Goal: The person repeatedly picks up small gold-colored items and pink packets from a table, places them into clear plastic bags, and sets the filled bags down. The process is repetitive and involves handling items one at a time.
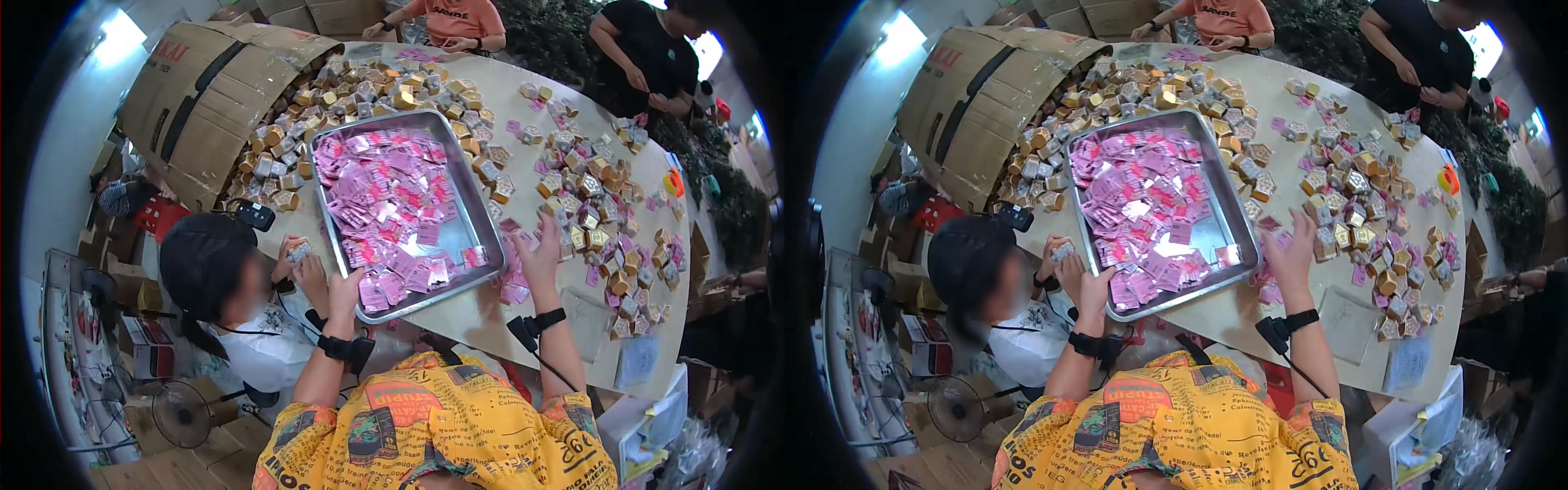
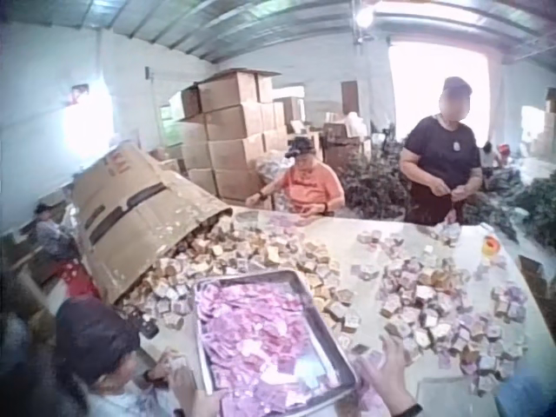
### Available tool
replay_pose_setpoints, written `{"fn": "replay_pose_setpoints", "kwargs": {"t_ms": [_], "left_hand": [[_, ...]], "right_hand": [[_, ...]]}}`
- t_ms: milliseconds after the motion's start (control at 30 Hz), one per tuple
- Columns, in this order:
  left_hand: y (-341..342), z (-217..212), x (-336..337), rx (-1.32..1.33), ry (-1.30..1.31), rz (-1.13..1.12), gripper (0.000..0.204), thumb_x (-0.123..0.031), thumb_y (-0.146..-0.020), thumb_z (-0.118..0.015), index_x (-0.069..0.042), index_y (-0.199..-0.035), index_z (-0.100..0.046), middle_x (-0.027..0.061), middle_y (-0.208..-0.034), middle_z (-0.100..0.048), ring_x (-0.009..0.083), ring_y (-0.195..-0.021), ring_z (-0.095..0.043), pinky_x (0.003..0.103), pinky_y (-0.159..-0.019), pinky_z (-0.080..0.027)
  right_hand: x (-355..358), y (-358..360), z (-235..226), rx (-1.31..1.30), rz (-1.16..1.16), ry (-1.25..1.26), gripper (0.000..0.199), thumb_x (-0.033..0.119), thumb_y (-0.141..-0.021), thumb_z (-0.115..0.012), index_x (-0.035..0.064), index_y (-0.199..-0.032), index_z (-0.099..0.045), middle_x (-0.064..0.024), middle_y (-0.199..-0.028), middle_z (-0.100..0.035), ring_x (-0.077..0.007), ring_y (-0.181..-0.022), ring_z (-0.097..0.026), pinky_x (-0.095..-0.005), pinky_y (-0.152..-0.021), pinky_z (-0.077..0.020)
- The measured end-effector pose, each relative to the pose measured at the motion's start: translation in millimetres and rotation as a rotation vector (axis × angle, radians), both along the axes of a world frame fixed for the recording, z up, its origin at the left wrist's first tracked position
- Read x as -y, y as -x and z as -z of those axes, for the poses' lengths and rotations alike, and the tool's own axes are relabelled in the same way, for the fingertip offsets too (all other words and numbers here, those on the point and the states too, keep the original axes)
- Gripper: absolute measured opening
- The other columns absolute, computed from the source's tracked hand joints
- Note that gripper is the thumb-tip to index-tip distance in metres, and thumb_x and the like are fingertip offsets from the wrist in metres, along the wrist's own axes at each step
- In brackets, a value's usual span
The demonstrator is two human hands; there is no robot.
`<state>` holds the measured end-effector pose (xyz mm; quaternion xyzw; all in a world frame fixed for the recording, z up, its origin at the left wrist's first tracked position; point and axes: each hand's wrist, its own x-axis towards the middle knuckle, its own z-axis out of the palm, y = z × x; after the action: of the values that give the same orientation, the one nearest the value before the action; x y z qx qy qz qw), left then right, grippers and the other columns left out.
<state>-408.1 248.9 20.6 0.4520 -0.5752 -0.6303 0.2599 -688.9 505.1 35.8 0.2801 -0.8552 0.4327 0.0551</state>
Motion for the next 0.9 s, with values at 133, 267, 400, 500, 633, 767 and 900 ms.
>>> {"fn": "replay_pose_setpoints", "kwargs": {"t_ms": [133, 267, 400, 500, 633, 767, 900], "left_hand": [[8.0, 0.5, -14.5, -0.089, -0.077, 0.118, 0.023, -0.004, -0.08, -0.059, 0.007, -0.1, -0.062, 0.0109, -0.09, -0.066, 0.0167, -0.073, -0.063, 0.029, -0.066, -0.05], [16.8, 2.8, -29.9, -0.146, -0.099, 0.168, 0.02, -0.002, -0.08, -0.058, 0.004, -0.098, -0.062, 0.0095, -0.087, -0.065, 0.016, -0.073, -0.063, 0.029, -0.067, -0.051], [25.3, -10.3, -49.5, -0.051, -0.095, 0.267, 0.017, -0.003, -0.079, -0.059, 0.003, -0.095, -0.063, 0.0052, -0.084, -0.064, 0.0123, -0.075, -0.059, 0.027, -0.067, -0.047], [25.5, -6.9, -52.2, -0.017, -0.042, 0.319, 0.018, -0.005, -0.08, -0.059, 0.002, -0.096, -0.062, 0.004, -0.083, -0.063, 0.0106, -0.074, -0.057, 0.027, -0.066, -0.046], [28.3, -10.7, -58.7, -0.038, -0.084, 0.312, 0.018, -0.006, -0.08, -0.058, 0.002, -0.096, -0.063, 0.0035, -0.082, -0.063, 0.0104, -0.072, -0.057, 0.027, -0.066, -0.045], [30.5, -18.5, -62.3, -0.001, -0.138, 0.313, 0.018, -0.006, -0.08, -0.058, 0.002, -0.095, -0.063, 0.0032, -0.082, -0.063, 0.0102, -0.072, -0.056, 0.028, -0.065, -0.045], [33.7, -11.2, -62.8, -0.035, -0.134, 0.305, 0.017, -0.006, -0.08, -0.058, 0.002, -0.094, -0.063, 0.003, -0.08, -0.063, 0.0101, -0.07, -0.056, 0.028, -0.063, -0.045]], "right_hand": [[65.9, -7.9, -37.4, 0.151, -0.296, 0.051, 0.096, 0.038, -0.061, -0.08, 0.001, -0.135, -0.031, -0.0244, -0.128, -0.037, -0.0366, -0.121, -0.037, -0.0424, -0.103, -0.0311], [105.4, 7.9, -15.0, 0.276, -0.211, -0.073, 0.113, 0.051, -0.053, -0.081, 0.0019, -0.139, -0.025, -0.0286, -0.136, -0.03, -0.0406, -0.123, -0.037, -0.0449, -0.102, -0.0333], [126.2, -3.8, 11.8, 0.284, -0.145, -0.057, 0.111, 0.049, -0.051, -0.083, 0.0069, -0.138, -0.03, -0.0268, -0.129, -0.037, -0.0412, -0.12, -0.039, -0.0456, -0.098, -0.036], [127.1, -13.2, 17.2, 0.312, -0.031, -0.054, 0.097, 0.038, -0.053, -0.085, 0.0084, -0.132, -0.038, -0.0242, -0.126, -0.041, -0.0388, -0.114, -0.044, -0.0436, -0.093, -0.0398], [119.4, -10.6, 30.9, 0.387, -0.05, 0.099, 0.073, 0.021, -0.057, -0.083, 0.0068, -0.12, -0.049, -0.0203, -0.113, -0.049, -0.033, -0.099, -0.053, -0.0394, -0.084, -0.0445], [111.8, -10.9, 32.8, 0.621, -0.134, 0.311, 0.066, 0.013, -0.059, -0.08, 0.0048, -0.117, -0.051, -0.0124, -0.096, -0.055, -0.0207, -0.087, -0.056, -0.0323, -0.074, -0.0465], [107.7, -19.7, 10.4, 0.917, -0.297, 0.483, 0.071, 0.01, -0.062, -0.081, 0.0031, -0.123, -0.046, -0.0102, -0.103, -0.056, -0.0178, -0.089, -0.057, -0.0292, -0.072, -0.0485]]}}
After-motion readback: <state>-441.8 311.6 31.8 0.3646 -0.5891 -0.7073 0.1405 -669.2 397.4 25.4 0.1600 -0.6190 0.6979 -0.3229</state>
